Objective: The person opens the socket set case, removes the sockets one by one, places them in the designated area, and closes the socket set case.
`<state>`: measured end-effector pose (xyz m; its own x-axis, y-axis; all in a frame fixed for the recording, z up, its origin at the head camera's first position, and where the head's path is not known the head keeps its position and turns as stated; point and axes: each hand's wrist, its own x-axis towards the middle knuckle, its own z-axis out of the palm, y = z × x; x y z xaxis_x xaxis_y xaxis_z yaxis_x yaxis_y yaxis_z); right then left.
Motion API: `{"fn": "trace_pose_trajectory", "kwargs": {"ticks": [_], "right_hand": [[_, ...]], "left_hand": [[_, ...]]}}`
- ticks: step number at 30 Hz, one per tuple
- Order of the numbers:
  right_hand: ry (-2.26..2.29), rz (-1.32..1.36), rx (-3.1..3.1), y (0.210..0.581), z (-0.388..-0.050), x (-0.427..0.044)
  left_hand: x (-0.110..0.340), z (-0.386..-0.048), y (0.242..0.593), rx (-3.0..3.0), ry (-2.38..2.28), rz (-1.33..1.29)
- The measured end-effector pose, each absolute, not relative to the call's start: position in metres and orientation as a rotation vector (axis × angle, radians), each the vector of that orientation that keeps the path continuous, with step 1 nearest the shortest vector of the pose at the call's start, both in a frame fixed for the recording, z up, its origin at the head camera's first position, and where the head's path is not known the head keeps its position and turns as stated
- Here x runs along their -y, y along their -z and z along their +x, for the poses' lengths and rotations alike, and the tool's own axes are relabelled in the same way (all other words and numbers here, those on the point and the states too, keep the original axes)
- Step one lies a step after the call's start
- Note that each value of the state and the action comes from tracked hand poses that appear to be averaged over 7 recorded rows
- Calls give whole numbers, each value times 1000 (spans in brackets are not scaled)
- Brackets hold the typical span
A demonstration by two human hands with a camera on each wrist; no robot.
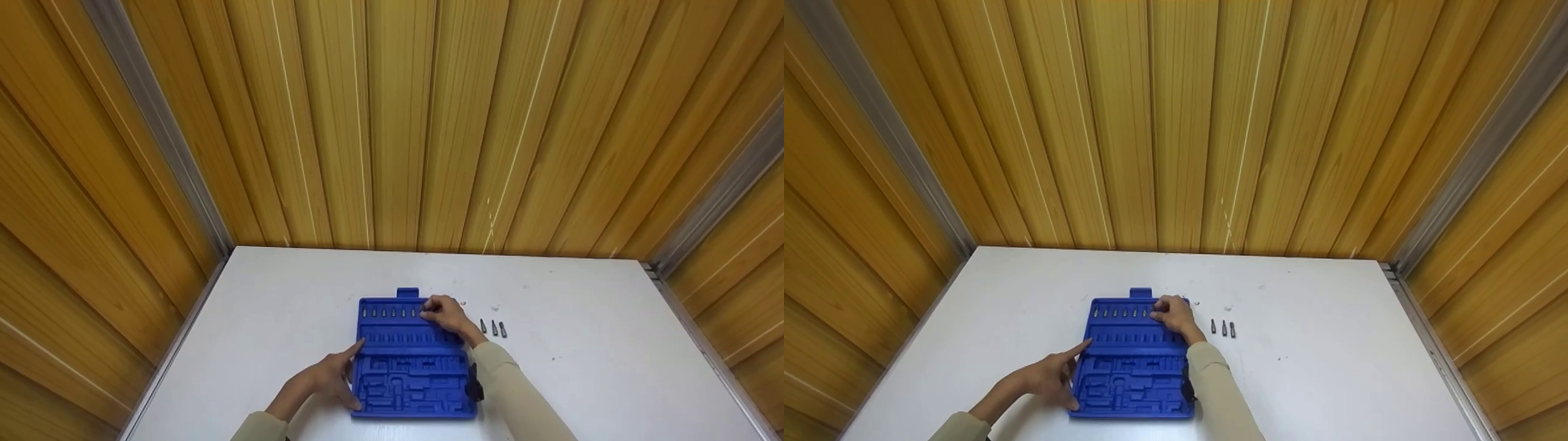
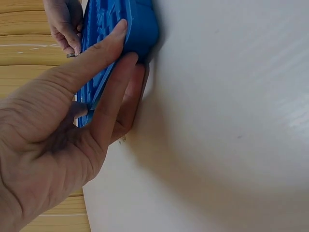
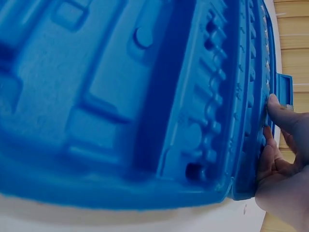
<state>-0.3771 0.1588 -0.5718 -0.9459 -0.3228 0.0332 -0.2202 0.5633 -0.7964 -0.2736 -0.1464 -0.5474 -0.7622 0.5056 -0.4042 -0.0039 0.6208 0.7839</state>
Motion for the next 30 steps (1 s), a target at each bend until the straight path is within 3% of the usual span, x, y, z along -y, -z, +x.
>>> {"fn": "trace_pose_trajectory", "kwargs": {"ticks": [17, 30], "right_hand": [[1646, -349, -2361, 558, -378, -163], [1652, -246, -2317, 528, -370, -227]], "left_hand": [[156, -272, 542, -2263, -1032, 368], [144, -268, 541, -2265, -1010, 384]]}}
